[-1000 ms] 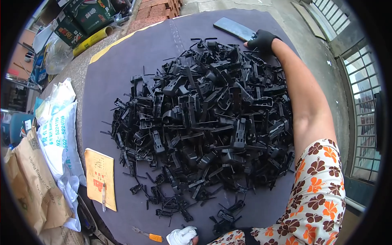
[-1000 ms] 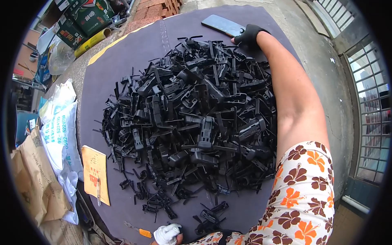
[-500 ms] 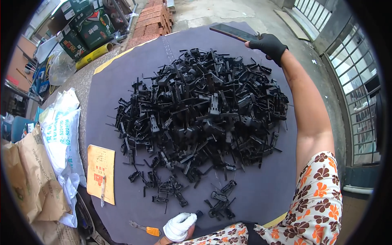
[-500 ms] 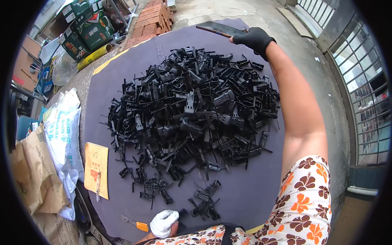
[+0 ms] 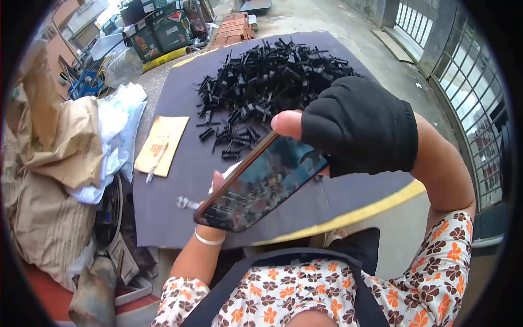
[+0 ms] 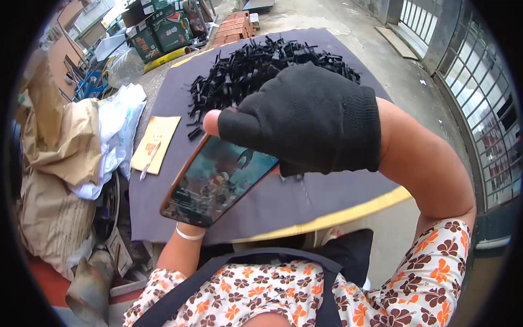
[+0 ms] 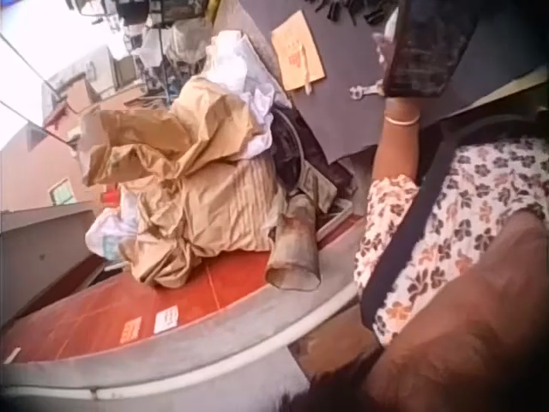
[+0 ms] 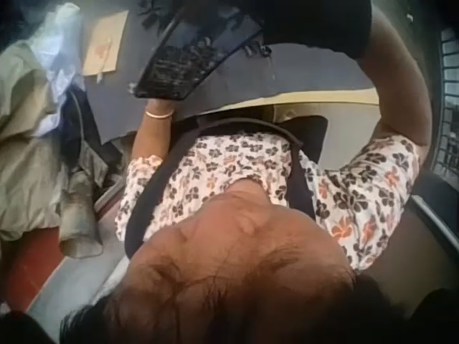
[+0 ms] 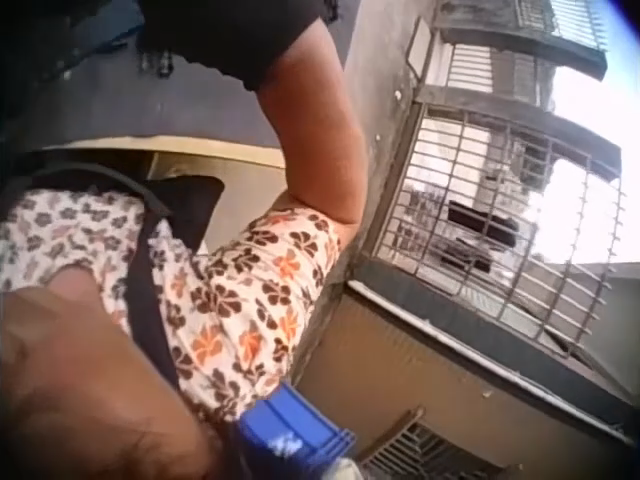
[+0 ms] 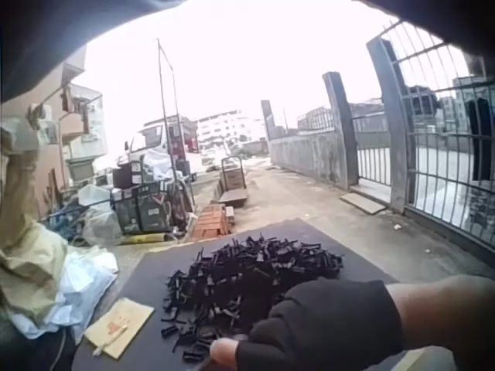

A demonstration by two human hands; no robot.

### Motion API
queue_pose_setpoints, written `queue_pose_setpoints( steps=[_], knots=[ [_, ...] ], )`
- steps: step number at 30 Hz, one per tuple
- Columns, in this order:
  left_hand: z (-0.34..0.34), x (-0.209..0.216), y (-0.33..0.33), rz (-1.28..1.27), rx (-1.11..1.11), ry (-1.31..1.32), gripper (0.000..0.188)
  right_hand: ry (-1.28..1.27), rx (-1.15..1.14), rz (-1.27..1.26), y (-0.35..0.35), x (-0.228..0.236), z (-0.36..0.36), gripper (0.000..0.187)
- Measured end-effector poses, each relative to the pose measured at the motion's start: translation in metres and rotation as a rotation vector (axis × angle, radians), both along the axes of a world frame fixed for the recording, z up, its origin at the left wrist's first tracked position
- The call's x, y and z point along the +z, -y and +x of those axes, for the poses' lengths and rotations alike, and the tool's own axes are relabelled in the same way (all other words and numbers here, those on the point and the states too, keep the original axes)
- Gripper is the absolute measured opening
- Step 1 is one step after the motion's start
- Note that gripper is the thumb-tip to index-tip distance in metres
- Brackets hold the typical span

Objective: Sorting and inspecting small black plastic components on a production table.

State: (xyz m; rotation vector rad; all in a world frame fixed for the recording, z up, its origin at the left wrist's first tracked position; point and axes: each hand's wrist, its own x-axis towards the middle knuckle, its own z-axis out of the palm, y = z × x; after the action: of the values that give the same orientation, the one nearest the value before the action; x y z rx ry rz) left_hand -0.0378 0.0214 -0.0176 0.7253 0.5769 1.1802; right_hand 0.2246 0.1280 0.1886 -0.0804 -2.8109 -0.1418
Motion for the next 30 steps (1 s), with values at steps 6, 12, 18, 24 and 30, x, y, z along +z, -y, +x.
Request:
queue_pose_setpoints(
  steps=[6,12,18,24,30],
  knots=[
    [0.018,0.107,0.063,0.134,-0.678,-0.078,0.114,0.054,-0.081,0.09,0.105,-0.003,-0.009,0.068],
    [0.015,0.115,0.116,0.11,-0.385,-0.018,0.085,-0.204,-0.201,0.009,0.154,-0.009,-0.004,0.074],
    [0.002,0.093,0.144,0.244,-0.312,0.252,0.087,-0.793,-0.472,-0.41,0.172,-0.067,-0.002,0.055],
    [-0.015,0.094,0.136,0.138,-0.259,0.368,0.082,-0.824,-0.554,-0.733,0.154,-0.11,-0.016,0.028],
    [-0.015,0.089,0.126,0.134,-0.105,0.284,0.081,-0.92,-0.537,-0.767,0.117,-0.151,-0.023,0.019]
  ],
)
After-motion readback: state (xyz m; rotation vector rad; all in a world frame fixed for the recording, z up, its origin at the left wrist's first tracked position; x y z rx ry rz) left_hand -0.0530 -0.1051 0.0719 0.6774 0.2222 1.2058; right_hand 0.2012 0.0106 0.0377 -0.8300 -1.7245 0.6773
